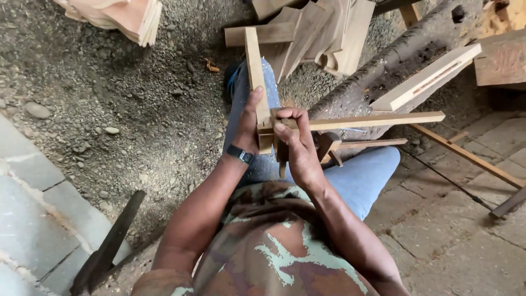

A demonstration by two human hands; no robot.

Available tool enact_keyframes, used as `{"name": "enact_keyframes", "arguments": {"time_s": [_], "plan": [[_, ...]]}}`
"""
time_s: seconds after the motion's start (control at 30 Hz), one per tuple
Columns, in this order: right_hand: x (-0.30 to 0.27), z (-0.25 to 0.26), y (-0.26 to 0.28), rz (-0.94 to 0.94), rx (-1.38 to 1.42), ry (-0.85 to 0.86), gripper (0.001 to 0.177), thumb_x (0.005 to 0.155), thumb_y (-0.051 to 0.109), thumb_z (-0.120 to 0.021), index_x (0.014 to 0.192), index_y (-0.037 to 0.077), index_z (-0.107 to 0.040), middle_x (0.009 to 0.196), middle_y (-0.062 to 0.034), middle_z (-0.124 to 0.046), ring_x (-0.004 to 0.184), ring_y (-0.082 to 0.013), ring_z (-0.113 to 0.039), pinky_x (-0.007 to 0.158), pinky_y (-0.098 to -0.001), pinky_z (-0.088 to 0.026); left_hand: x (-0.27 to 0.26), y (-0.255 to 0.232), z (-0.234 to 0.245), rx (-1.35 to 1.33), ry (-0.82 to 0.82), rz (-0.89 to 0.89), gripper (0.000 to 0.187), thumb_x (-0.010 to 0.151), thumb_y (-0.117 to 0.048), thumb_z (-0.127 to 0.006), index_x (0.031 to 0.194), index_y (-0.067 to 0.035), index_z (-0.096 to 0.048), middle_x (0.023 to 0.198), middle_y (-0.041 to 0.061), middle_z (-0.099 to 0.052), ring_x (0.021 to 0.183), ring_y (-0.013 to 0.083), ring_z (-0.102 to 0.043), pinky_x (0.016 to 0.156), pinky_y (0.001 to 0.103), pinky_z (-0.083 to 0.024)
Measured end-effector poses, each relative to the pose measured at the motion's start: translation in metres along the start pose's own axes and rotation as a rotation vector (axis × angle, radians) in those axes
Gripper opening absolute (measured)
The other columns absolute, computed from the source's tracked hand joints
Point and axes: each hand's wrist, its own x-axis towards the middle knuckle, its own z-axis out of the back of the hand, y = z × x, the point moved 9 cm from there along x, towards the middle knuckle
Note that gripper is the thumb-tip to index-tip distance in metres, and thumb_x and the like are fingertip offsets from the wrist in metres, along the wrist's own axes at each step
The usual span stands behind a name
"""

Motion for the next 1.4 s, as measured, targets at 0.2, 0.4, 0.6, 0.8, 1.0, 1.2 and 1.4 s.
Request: {"name": "enact_keyframes", "arguments": {"time_s": [0.2,0.4,0.6,0.8,1.0,1.2,1.4], "plan": [[-0.004,0.002,0.004,0.008,-0.047,-0.026,0.028,0.097,0.023,-0.062,0.119,0.009,-0.051,0.083,-0.0026,-0.048,0.068,-0.0098,-0.049,0.056,-0.0240,-0.044,-0.057,-0.011,-0.053,0.172,-0.053,-0.137,0.055,0.089,-0.053,-0.068,0.115,-0.008,-0.054,0.089,0.009,-0.056,0.065,0.0185,-0.053,0.055,0.031,-0.050],[-0.002,0.013,-0.016,0.054,-0.109,-0.040,0.031,0.094,0.027,-0.066,0.117,0.012,-0.052,0.094,-0.0026,-0.044,0.081,-0.0108,-0.041,0.068,-0.0272,-0.039,-0.058,-0.016,-0.058,0.268,-0.161,-0.187,0.057,0.087,-0.058,-0.066,0.113,-0.008,-0.057,0.090,0.009,-0.055,0.069,0.0191,-0.055,0.065,0.034,-0.049],[0.012,0.027,-0.030,0.074,-0.165,-0.066,0.035,0.094,0.035,-0.066,0.116,0.013,-0.052,0.089,-0.0041,-0.049,0.079,-0.0103,-0.047,0.063,-0.0271,-0.042,-0.036,-0.016,-0.026,0.368,-0.204,-0.261,0.053,0.088,-0.058,-0.065,0.106,-0.009,-0.060,0.088,0.009,-0.057,0.071,0.0185,-0.058,0.071,0.035,-0.051],[0.008,0.025,-0.024,-0.013,-0.076,-0.016,0.032,0.094,0.031,-0.062,0.118,0.012,-0.050,0.072,-0.0038,-0.050,0.059,-0.0121,-0.053,0.051,-0.0247,-0.043,-0.045,-0.013,-0.036,0.297,-0.140,-0.316,0.041,0.088,-0.051,-0.069,0.092,-0.012,-0.056,0.079,0.004,-0.060,0.064,0.0156,-0.057,0.066,0.034,-0.051],[-0.004,0.029,-0.041,-0.052,-0.141,-0.040,0.039,0.092,0.039,-0.065,0.116,0.011,-0.050,0.106,-0.0127,-0.049,0.093,-0.0221,-0.051,0.085,-0.0469,-0.051,-0.051,-0.021,-0.032,0.339,-0.216,-0.256,0.047,0.086,-0.053,-0.071,0.103,-0.011,-0.057,0.091,0.006,-0.057,0.076,0.0179,-0.055,0.077,0.036,-0.049],[0.018,0.029,-0.025,-0.006,-0.069,-0.034,0.037,0.096,0.034,-0.062,0.121,0.008,-0.051,0.084,-0.0068,-0.049,0.072,-0.0156,-0.051,0.067,-0.0322,-0.044,-0.007,-0.010,0.002,0.309,-0.098,-0.319,0.050,0.087,-0.055,-0.072,0.101,-0.008,-0.059,0.088,0.013,-0.066,0.066,0.0202,-0.066,0.064,0.037,-0.056],[-0.015,0.022,0.006,0.002,0.243,-0.018,0.030,0.101,0.025,-0.059,0.124,0.009,-0.049,0.067,-0.0113,-0.059,0.051,-0.0134,-0.056,0.052,-0.0259,-0.044,-0.109,-0.056,-0.077,0.893,-0.300,-0.790,0.068,0.105,-0.046,-0.047,0.156,-0.003,-0.029,0.157,0.028,-0.026,0.151,0.0426,-0.022,0.125,0.053,-0.011]]}}
